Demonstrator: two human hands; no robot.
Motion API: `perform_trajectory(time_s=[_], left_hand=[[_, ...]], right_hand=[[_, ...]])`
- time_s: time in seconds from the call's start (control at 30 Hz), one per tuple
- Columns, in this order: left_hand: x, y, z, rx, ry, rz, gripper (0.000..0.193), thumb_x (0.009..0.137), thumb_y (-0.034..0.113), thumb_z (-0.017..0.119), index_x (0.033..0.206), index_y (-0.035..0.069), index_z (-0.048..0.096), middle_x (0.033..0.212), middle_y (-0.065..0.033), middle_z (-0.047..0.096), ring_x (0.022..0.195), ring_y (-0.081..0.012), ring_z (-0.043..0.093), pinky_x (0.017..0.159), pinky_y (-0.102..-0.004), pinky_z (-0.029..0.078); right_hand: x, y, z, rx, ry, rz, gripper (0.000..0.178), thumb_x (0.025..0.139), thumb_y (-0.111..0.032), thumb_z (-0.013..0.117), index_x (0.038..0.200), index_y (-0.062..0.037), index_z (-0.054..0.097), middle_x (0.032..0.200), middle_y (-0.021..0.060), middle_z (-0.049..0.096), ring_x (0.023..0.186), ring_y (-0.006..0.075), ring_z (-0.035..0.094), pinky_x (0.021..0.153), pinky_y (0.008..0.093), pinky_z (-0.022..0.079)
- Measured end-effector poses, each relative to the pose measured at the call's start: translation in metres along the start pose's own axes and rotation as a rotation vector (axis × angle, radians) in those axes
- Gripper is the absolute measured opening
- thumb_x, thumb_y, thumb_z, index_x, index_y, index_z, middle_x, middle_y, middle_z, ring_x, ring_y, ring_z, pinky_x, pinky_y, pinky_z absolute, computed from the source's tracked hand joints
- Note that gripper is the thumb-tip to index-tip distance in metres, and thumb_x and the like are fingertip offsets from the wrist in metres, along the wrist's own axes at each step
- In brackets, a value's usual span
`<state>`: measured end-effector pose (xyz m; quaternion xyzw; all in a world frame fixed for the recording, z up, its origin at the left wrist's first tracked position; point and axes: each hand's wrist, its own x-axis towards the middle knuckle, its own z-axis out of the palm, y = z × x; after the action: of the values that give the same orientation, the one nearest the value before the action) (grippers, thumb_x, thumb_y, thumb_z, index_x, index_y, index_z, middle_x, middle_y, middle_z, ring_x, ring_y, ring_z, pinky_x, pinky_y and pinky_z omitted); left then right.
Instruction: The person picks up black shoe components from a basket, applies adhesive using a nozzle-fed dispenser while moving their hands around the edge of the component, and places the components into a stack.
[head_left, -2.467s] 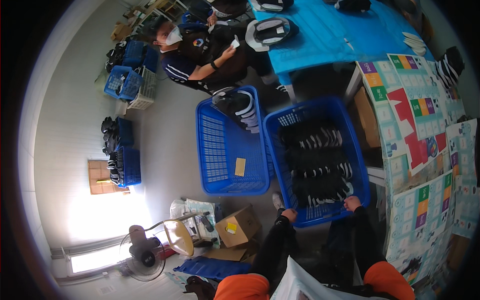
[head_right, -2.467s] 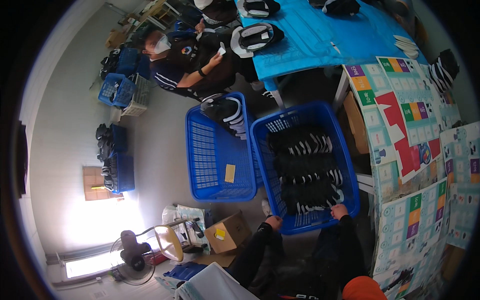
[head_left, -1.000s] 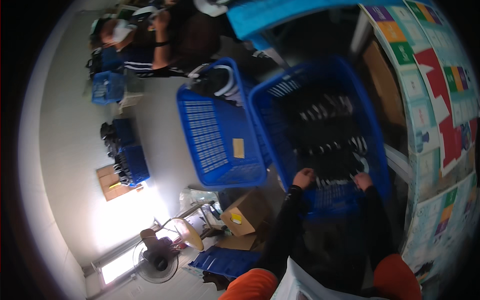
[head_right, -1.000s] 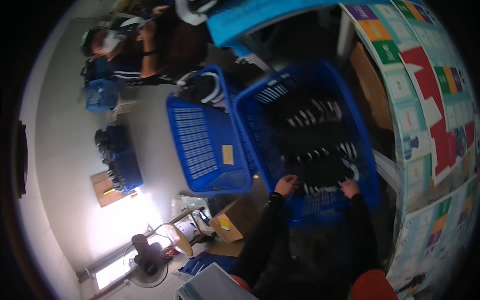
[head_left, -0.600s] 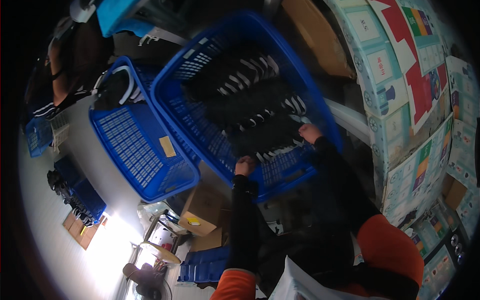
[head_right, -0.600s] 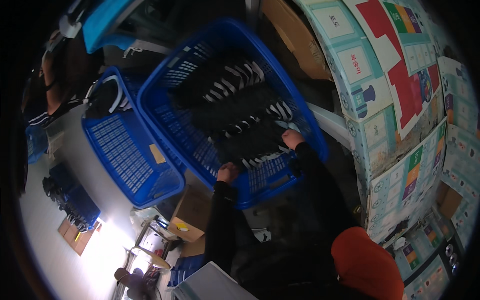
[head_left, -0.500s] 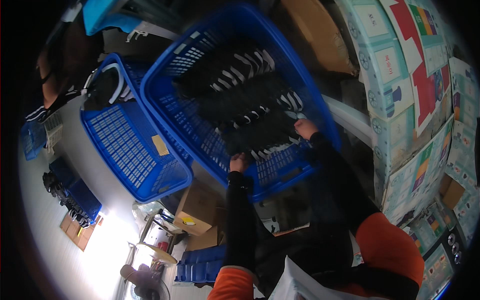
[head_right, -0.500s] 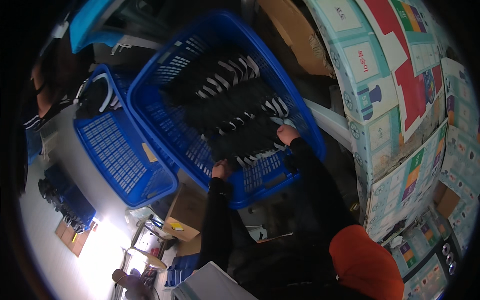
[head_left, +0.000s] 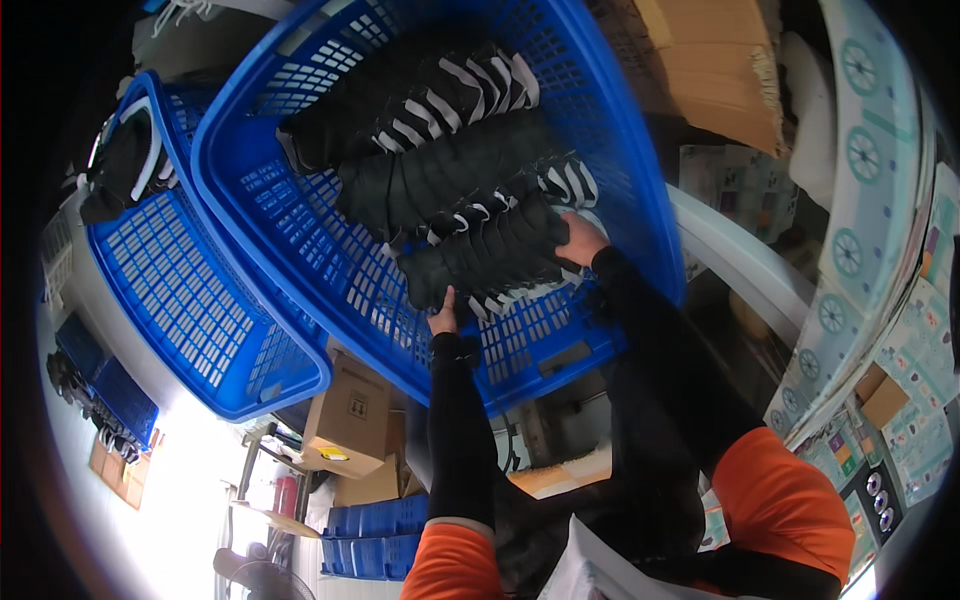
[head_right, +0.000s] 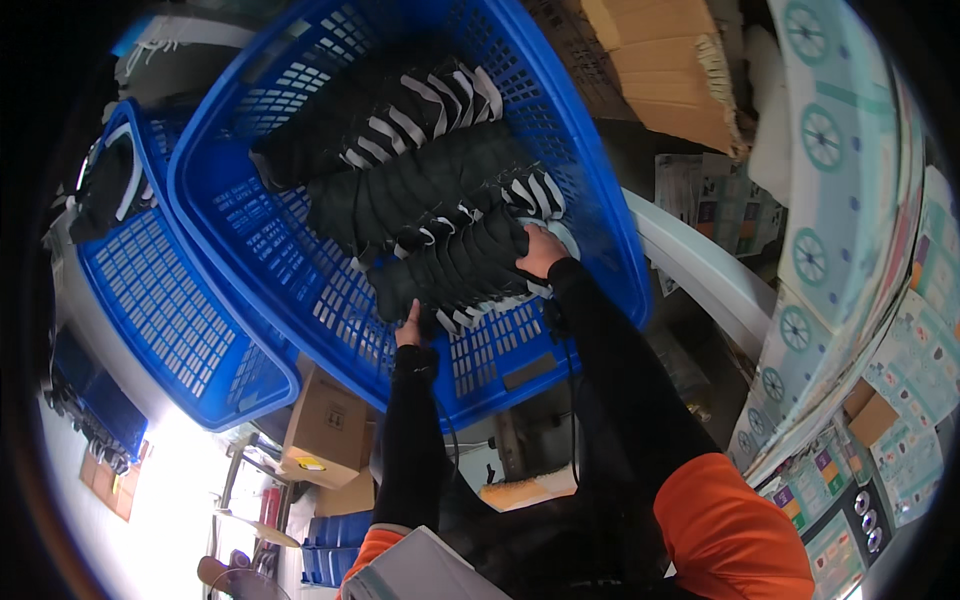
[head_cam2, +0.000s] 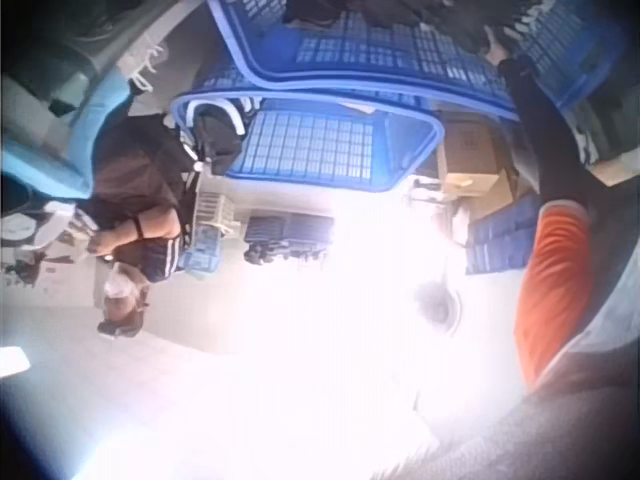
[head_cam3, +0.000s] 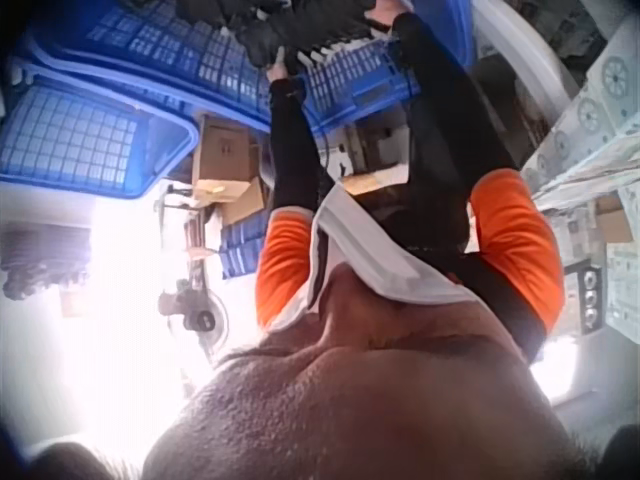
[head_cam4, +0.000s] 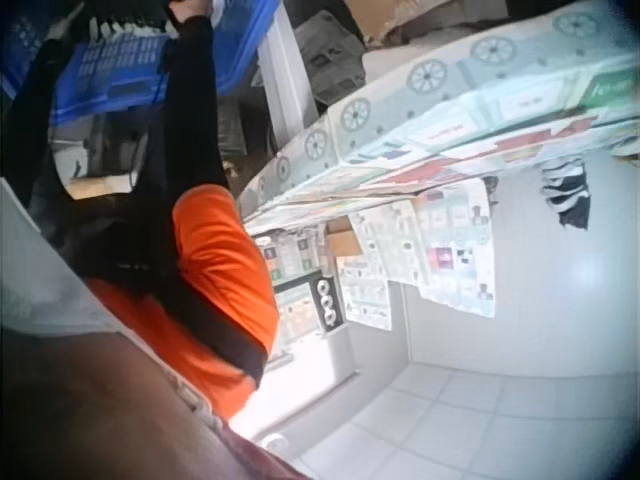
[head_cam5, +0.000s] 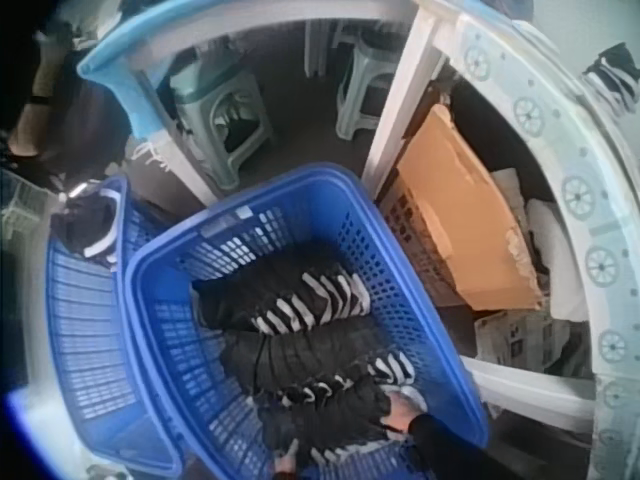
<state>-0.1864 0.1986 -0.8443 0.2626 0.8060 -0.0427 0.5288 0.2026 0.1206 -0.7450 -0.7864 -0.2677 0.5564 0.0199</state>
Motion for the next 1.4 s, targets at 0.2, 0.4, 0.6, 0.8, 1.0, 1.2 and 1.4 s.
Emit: perform_trajectory(time_s=[0.2,0.4,0.6,0.8,1.0,1.2,1.4], left_hand=[[0.022,-0.026,0.023,-0.334,-0.049,0.105,0.073,0.086,0.043,0.084,0.133,-0.007,0.061,0.123,-0.0138,0.07,0.106,-0.0248,0.069,0.09,-0.0402,0.056],[0.014,-0.004,0.021,-0.55,-0.201,-0.12,0.07,0.088,0.042,0.083,0.136,-0.003,0.059,0.127,-0.0126,0.068,0.108,-0.0271,0.069,0.092,-0.042,0.056],[0.004,0.008,0.034,-0.699,-0.117,-0.024,0.076,0.086,0.044,0.084,0.139,-0.002,0.055,0.13,-0.0132,0.066,0.114,-0.0257,0.066,0.096,-0.0414,0.054],[-0.004,0.003,0.039,-0.723,-0.09,-0.022,0.077,0.083,0.046,0.085,0.139,0.002,0.054,0.126,-0.011,0.067,0.111,-0.0233,0.068,0.087,-0.0365,0.057],[0.014,-0.003,-0.001,-0.618,-0.295,-0.155,0.064,0.085,0.041,0.084,0.134,0.007,0.061,0.125,-0.007,0.069,0.106,-0.021,0.069,0.079,-0.0335,0.058],[-0.041,0.042,-0.017,-0.741,-0.395,0.014,0.058,0.09,0.028,0.081,0.139,0.005,0.059,0.131,-0.0074,0.066,0.119,-0.0225,0.063,0.103,-0.0381,0.049],[-0.178,0.218,-0.098,-0.312,-0.246,0.6,0.052,0.093,0.022,0.077,0.136,-0.003,0.062,0.135,-0.0106,0.065,0.121,-0.0201,0.06,0.106,-0.0341,0.044]], right_hand=[[0.035,0.026,0.016,0.001,0.126,-0.002,0.054,0.073,-0.027,0.086,0.115,0.0001,0.067,0.106,0.0177,0.072,0.104,0.0316,0.068,0.093,0.0375,0.052],[0.04,0.021,0.03,0.654,-0.052,-0.14,0.048,0.083,-0.022,0.084,0.122,0.001,0.067,0.114,0.0082,0.074,0.106,0.0174,0.068,0.094,0.0316,0.051],[0.057,0.019,0.021,0.617,-0.199,0.009,0.049,0.083,-0.023,0.086,0.122,0.0,0.069,0.115,0.0069,0.073,0.105,0.0161,0.067,0.094,0.0308,0.051],[0.056,0.018,0.021,0.667,-0.253,0.05,0.047,0.084,-0.023,0.085,0.122,0.0006,0.07,0.115,0.0076,0.073,0.104,0.0159,0.067,0.092,0.0311,0.051],[0.034,0.01,0.02,0.753,-0.234,-0.001,0.042,0.085,-0.016,0.083,0.12,0.0031,0.07,0.115,0.0094,0.074,0.103,0.0165,0.068,0.092,0.0295,0.052],[-0.046,0.02,0.011,0.939,-0.179,-0.102,0.045,0.083,-0.017,0.085,0.119,0.0045,0.071,0.115,0.0092,0.074,0.103,0.0167,0.069,0.095,0.0314,0.053],[-0.19,-0.051,-0.045,1.263,0.084,-0.21,0.045,0.084,-0.011,0.081,0.125,0.0018,0.067,0.118,0.0072,0.072,0.107,0.0155,0.066,0.097,0.0328,0.052]])
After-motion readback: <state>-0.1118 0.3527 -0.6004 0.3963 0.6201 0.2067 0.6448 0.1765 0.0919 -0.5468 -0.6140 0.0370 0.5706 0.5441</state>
